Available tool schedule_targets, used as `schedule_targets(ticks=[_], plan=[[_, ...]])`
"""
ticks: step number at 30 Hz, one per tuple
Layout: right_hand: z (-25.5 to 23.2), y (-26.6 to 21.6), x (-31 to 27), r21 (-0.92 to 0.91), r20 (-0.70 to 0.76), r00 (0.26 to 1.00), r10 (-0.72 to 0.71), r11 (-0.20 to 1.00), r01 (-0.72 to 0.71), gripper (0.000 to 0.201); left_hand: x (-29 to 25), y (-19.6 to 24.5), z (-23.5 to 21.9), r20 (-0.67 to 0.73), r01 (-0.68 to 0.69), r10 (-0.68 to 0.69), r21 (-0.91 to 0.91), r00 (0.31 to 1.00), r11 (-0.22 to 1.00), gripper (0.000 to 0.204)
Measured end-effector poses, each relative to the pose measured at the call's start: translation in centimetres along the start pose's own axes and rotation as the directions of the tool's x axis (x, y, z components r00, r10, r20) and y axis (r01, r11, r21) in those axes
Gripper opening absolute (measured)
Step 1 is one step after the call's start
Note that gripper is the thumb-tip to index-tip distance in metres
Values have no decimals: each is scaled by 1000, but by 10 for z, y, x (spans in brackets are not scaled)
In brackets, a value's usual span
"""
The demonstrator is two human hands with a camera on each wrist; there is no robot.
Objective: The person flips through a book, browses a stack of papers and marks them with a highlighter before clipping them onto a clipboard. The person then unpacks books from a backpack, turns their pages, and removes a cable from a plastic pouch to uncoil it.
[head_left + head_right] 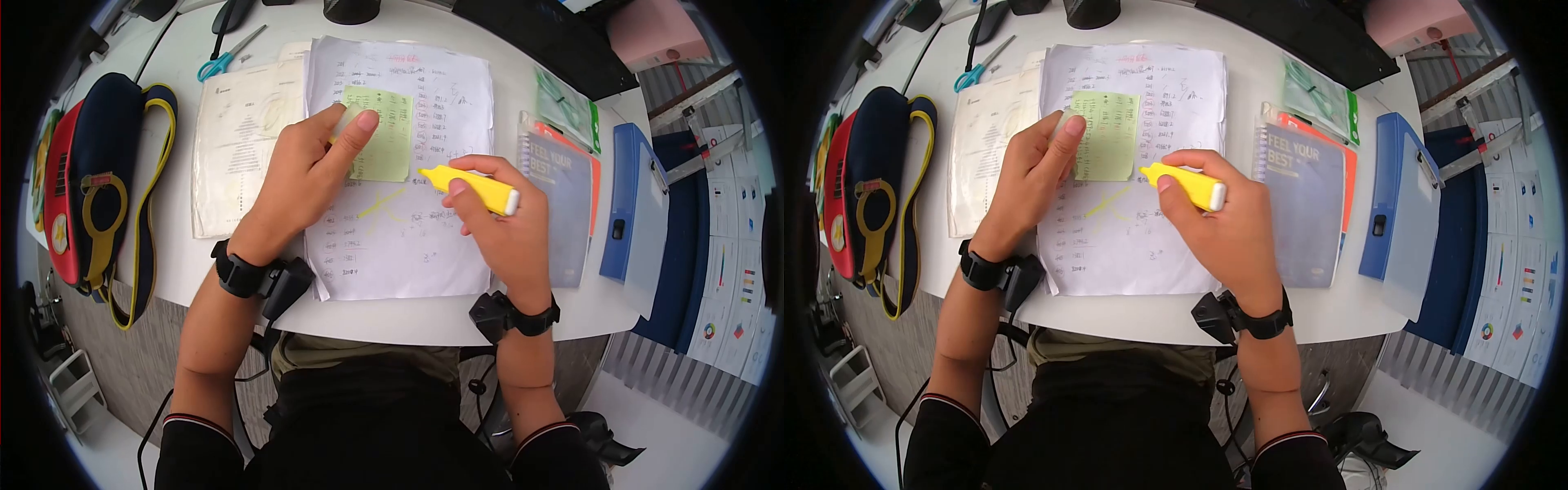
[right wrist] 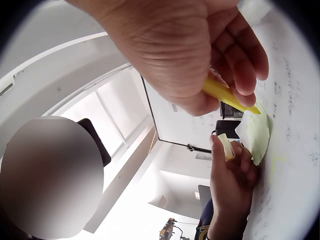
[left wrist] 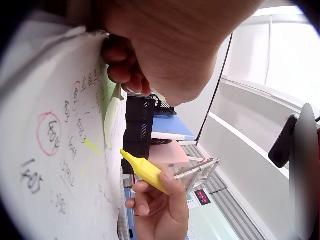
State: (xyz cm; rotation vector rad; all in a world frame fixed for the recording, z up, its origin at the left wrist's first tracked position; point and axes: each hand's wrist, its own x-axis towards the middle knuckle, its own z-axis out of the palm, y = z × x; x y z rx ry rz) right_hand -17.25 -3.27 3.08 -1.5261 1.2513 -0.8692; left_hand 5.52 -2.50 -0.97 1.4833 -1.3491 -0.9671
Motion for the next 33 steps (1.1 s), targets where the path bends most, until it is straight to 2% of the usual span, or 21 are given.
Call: schedule_targets(ticks=[2, 5, 9, 11, 14, 18, 21, 24, 26, 30, 32, 33], plan=[[2, 1, 0, -158, 54, 997, 52, 987, -43, 20, 0, 1, 1, -6, -7, 7, -9, 1000, 1000, 58], [0, -3, 0, -232, 59, 997, 49, 972, -34, 20, 0, 0, 2, -8, -9, 9, -9, 1000, 1000, 58], [-2, 1, -1, -126, 53, 998, -16, 992, 23, 20, 2, -4, 0, 5, -3, 3, 35, 1000, 999, 58], [-2, -1, 0, -226, 117, 993, 36, 974, -9, 21, 1, -3, 1, 1, -7, 7, 26, 1000, 1000, 57], [-4, -1, 0, -266, 98, 995, 24, 964, 3, 20, 1, -1, 2, -1, -8, 8, 21, 1000, 1000, 57], [-4, 0, -1, -251, 126, 992, 12, 968, 21, 19, 1, -4, 1, -3, -13, 13, 54, 1000, 998, 57], [-9, 1, 1, -277, 74, 997, 24, 961, -2, 18, 0, 0, 1, 2, -6, 6, 56, 1000, 998, 57], [-8, 1, -1, -278, 143, 989, 45, 961, -4, 19, 1, -2, 1, -8, -39, 39, 66, 999, 997, 58], [-5, -1, -3, -234, 227, 974, 10, 971, 44, 19, 1, -2, 2, -7, -38, 38, 70, 999, 997, 58], [-9, -3, -3, -257, 177, 984, 12, 966, 34, 19, 1, -1, 2, -4, -37, 37, 97, 999, 995, 58], [-22, -9, 0, -326, 112, 986, 125, 942, -83, 18, 1, 0, 2, 1, -33, 33, 102, 999, 994, 58], [-27, -4, 2, -321, 89, 988, 128, 943, -93, 18, 1, 0, 1, 6, -30, 30, 107, 1000, 994, 58]])
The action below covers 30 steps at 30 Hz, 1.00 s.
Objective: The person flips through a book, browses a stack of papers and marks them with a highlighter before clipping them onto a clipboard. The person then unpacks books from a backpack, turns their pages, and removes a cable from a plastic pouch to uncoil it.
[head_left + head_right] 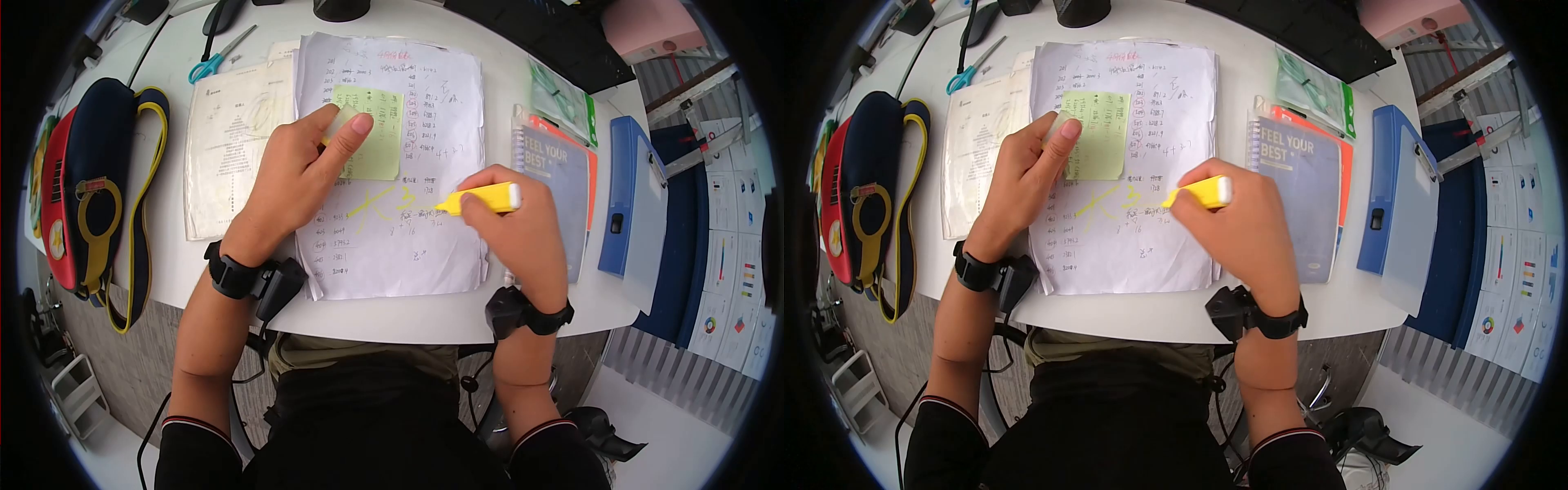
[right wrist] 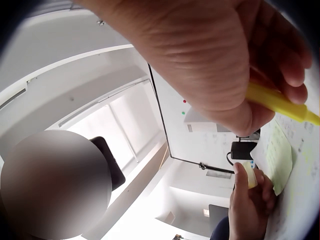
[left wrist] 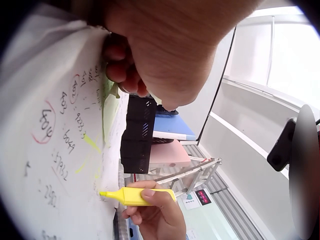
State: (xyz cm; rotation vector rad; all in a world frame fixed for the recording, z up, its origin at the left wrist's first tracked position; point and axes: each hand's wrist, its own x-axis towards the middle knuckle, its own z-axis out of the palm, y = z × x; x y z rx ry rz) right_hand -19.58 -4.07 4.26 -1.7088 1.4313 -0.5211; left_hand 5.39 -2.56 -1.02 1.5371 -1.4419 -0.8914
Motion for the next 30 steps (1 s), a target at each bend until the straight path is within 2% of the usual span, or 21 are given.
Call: schedule_targets(ticks=[4, 6, 9, 13, 15, 16, 19, 21, 25, 27, 30], plan=[[-6, 4, 2, 34, -16, 999, 39, 999, -38, 18, 1, -1, 0, 3, -7, 7, 20, 1000, 1000, 58], [0, 1, 2, 192, -112, 993, -24, 980, 46, 19, 0, 1, 0, 4, 5, -6, 49, 1000, 999, 58], [9, -2, 2, 233, -115, 992, -52, 969, 78, 18, -1, 2, 1, -3, 1, -1, 40, 1000, 999, 57], [8, 0, 4, 99, -47, 999, 4, 995, 0, 18, 1, -2, 2, 1, -8, 8, 30, 1000, 1000, 57], [7, 4, 5, 125, -201, 978, -56, 989, 82, 21, 1, -4, 2, 2, -25, 25, 25, 1000, 999, 57], [7, 4, 5, 125, -201, 978, -55, 989, 82, 21, 0, -3, 2, 3, -25, 25, 25, 1000, 999, 57], [7, 1, 4, 88, -158, 987, -19, 996, 33, 21, 0, -2, 2, 11, -27, 27, 36, 1000, 999, 57], [8, -3, 2, 100, -61, 998, -20, 995, 26, 20, 0, -2, 3, 1, -19, 19, 32, 1000, 999, 58], [5, -2, 2, 28, -108, 994, -34, 999, 37, 20, 0, -3, 2, 14, -10, 10, 42, 1000, 999, 58], [4, 0, 1, 48, -2, 998, -55, 997, 55, 19, 0, -2, 2, 8, -15, 14, 53, 1000, 999, 58], [6, -1, 3, 50, -65, 996, -64, 997, 67, 18, 1, -4, 2, 13, -24, 24, 64, 1000, 998, 58]])
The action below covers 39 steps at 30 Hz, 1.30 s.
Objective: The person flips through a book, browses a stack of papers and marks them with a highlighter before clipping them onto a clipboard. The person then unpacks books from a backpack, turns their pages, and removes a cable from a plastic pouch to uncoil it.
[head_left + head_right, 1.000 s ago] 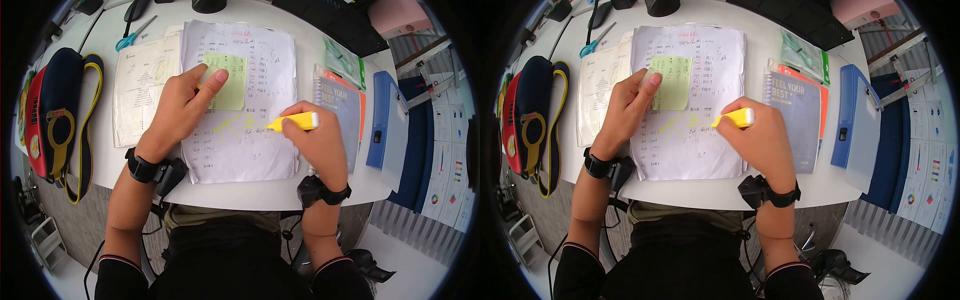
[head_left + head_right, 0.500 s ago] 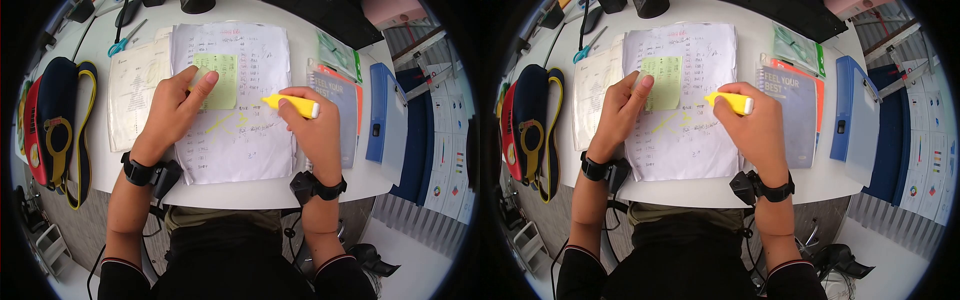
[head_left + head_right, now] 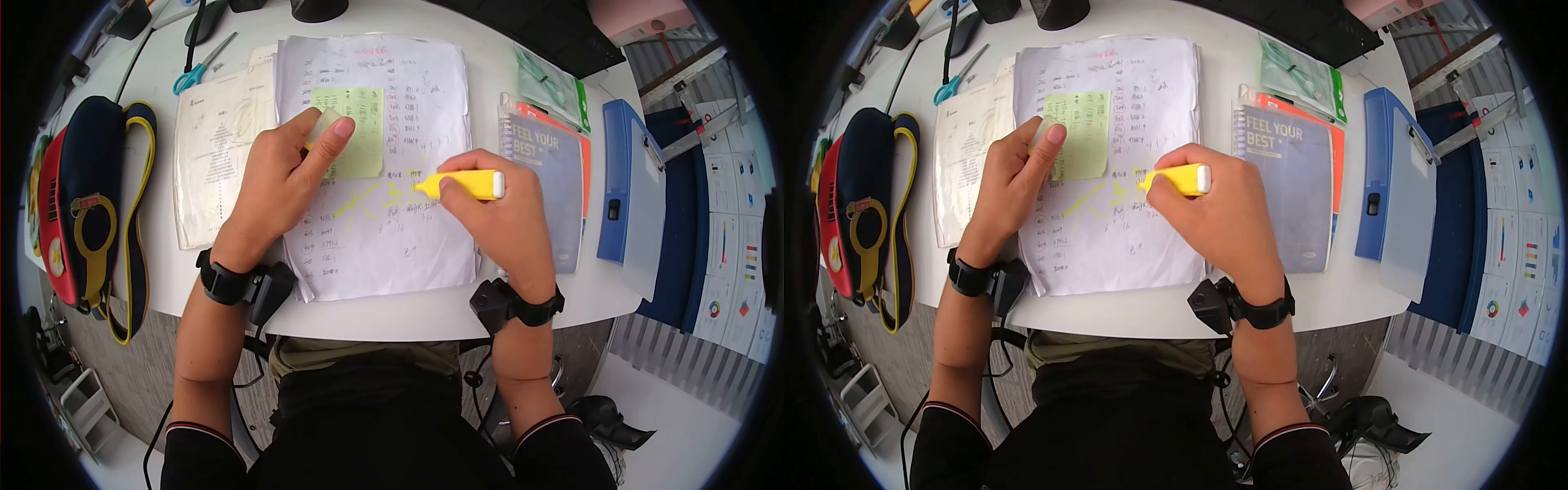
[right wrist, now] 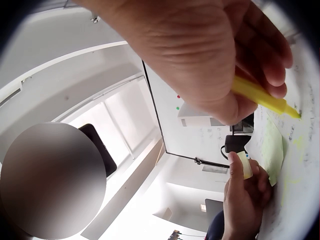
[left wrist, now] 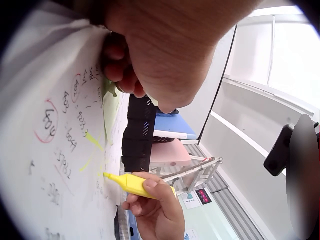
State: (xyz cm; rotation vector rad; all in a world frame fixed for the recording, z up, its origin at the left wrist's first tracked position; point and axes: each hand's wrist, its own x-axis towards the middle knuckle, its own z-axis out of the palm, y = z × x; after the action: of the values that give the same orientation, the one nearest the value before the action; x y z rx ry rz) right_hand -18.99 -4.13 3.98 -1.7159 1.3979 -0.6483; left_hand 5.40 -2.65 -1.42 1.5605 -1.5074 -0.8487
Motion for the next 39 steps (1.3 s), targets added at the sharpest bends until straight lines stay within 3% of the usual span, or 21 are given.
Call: schedule_targets(ticks=[4, 7, 12, 16, 18, 22, 25, 27, 30, 34, 39], plan=[[1, 2, 2, -26, -146, 989, -1, 1000, -3, 18, 0, 2, 1, -9, 4, -4, -13, 1000, 1000, 58], [-3, 5, 1, -70, -110, 994, 2, 997, -9, 19, -1, 3, -1, -2, 3, -3, -6, 1000, 1000, 58], [-1, 0, 0, 4, -39, 999, -1, 1000, 1, 19, -1, 3, 0, -8, 2, -2, 10, 1000, 1000, 58], [-4, 5, 2, -52, -83, 997, 9, 999, -13, 18, -1, 3, 0, 2, 13, -13, 4, 1000, 1000, 58], [0, 4, 0, -20, 15, 998, -62, 998, 63, 18, -1, 3, 0, 4, -5, 5, 4, 1000, 1000, 58], [0, 6, -1, -30, 19, 995, -97, 995, 98, 16, -1, 3, 1, -5, -2, 2, 10, 1000, 1000, 58], [-13, 13, 3, -129, -102, 995, -13, 992, 0, 15, -1, 4, -1, 9, 5, -5, 6, 1000, 1000, 59], [-18, 13, 3, 114, -126, 991, 55, 993, -41, 13, -1, 4, -1, 6, 4, -5, 21, 1000, 1000, 59], [-18, 10, 4, 151, -256, 967, 9, 988, 31, 12, -1, 3, -1, 6, 1, -1, 28, 1000, 1000, 60], [-10, 10, 6, 150, -223, 974, 45, 989, -11, 12, -1, 3, 0, 1, -10, 10, 26, 1000, 1000, 60], [-15, 13, 7, -58, -279, 959, 42, 996, -61, 13, -1, 4, -1, 11, 13, -14, 38, 1000, 999, 59]])
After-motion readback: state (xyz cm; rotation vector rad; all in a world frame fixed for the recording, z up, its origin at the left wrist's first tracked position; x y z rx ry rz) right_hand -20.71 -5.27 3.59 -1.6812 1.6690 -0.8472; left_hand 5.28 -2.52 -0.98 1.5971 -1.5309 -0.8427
